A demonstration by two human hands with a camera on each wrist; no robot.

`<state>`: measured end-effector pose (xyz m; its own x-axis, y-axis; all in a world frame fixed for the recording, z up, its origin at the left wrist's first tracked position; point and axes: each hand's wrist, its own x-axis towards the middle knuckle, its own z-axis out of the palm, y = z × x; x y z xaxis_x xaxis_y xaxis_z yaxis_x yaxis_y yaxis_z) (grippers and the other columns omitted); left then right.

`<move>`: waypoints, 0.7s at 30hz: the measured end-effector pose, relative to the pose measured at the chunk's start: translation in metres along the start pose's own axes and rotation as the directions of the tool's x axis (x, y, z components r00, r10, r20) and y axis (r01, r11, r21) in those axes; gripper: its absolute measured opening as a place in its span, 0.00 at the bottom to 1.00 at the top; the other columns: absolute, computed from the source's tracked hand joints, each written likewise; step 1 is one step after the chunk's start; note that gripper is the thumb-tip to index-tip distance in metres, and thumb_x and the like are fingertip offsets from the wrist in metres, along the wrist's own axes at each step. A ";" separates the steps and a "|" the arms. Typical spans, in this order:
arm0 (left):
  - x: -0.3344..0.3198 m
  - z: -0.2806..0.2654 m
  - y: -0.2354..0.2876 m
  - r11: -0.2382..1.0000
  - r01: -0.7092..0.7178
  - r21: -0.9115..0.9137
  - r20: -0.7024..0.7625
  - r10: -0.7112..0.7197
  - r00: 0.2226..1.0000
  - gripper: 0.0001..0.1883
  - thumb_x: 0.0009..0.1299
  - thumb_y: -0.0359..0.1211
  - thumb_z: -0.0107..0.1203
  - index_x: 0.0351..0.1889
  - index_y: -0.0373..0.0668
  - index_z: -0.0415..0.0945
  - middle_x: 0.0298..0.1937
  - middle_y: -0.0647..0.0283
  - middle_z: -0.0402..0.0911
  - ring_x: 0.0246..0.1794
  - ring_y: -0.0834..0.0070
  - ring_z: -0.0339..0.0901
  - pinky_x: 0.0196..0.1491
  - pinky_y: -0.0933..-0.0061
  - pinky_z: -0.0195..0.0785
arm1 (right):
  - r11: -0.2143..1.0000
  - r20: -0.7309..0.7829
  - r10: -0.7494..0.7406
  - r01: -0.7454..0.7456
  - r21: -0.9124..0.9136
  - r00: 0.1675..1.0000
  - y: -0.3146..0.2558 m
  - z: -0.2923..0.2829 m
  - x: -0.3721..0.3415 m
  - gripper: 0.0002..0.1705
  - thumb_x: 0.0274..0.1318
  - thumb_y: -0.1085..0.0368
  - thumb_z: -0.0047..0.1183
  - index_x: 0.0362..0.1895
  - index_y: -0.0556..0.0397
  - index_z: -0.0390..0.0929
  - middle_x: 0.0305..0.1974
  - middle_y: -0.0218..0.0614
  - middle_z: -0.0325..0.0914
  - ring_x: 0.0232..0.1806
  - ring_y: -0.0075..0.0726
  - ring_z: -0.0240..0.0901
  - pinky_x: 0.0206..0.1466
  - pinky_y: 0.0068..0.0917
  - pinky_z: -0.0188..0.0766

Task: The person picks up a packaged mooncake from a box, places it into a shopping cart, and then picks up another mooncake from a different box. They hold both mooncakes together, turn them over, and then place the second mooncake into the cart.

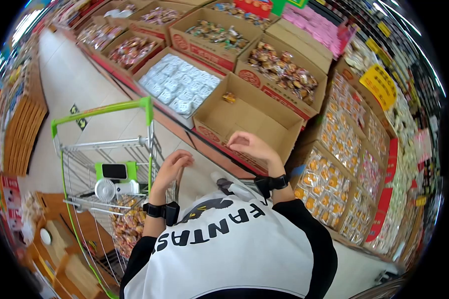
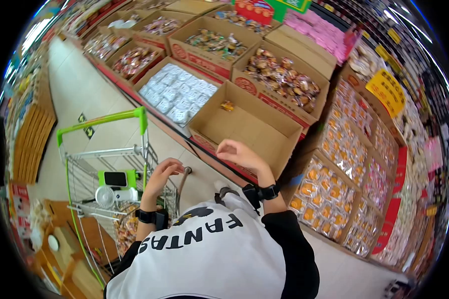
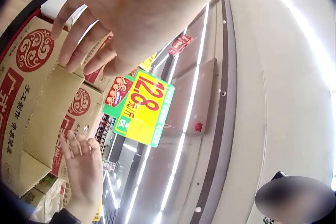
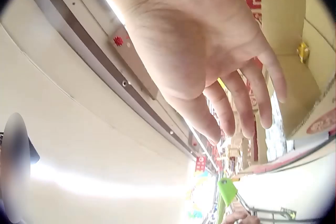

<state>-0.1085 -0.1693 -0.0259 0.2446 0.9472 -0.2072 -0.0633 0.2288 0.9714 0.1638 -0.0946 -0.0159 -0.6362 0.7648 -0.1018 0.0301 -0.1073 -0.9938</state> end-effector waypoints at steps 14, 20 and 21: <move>0.063 0.017 0.015 0.999 -0.032 -0.021 0.050 0.033 0.998 0.28 0.71 0.48 0.25 0.38 0.34 0.71 0.33 0.58 0.76 0.36 0.73 0.72 0.44 0.75 0.63 | 0.950 -0.731 -0.097 -0.155 -0.270 0.675 -0.023 -0.110 -0.051 0.24 0.59 0.52 0.36 0.28 0.60 0.75 0.25 0.34 0.75 0.30 0.26 0.71 0.36 0.22 0.66; 0.081 0.011 0.024 0.996 -0.087 -0.033 0.066 0.089 0.994 0.29 0.71 0.48 0.25 0.39 0.33 0.71 0.35 0.57 0.76 0.37 0.72 0.73 0.45 0.73 0.63 | 0.959 -0.874 -0.173 -0.127 -0.255 0.455 -0.046 -0.150 -0.058 0.30 0.60 0.49 0.30 0.23 0.60 0.76 0.22 0.35 0.75 0.27 0.26 0.71 0.32 0.21 0.64; 0.085 0.010 0.026 0.996 -0.086 -0.033 0.070 0.088 0.994 0.29 0.71 0.48 0.25 0.39 0.33 0.71 0.35 0.57 0.76 0.37 0.72 0.73 0.45 0.73 0.63 | 0.952 -0.876 -0.205 -0.118 -0.282 0.437 -0.046 -0.162 -0.059 0.29 0.60 0.50 0.31 0.23 0.60 0.76 0.22 0.35 0.75 0.26 0.26 0.71 0.32 0.21 0.64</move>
<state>-0.0797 -0.0847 -0.0175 0.3051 0.9457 -0.1126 -0.1162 0.1543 0.9812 0.3251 -0.0323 0.0287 0.3910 0.9125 0.1201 0.3212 -0.0131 -0.9469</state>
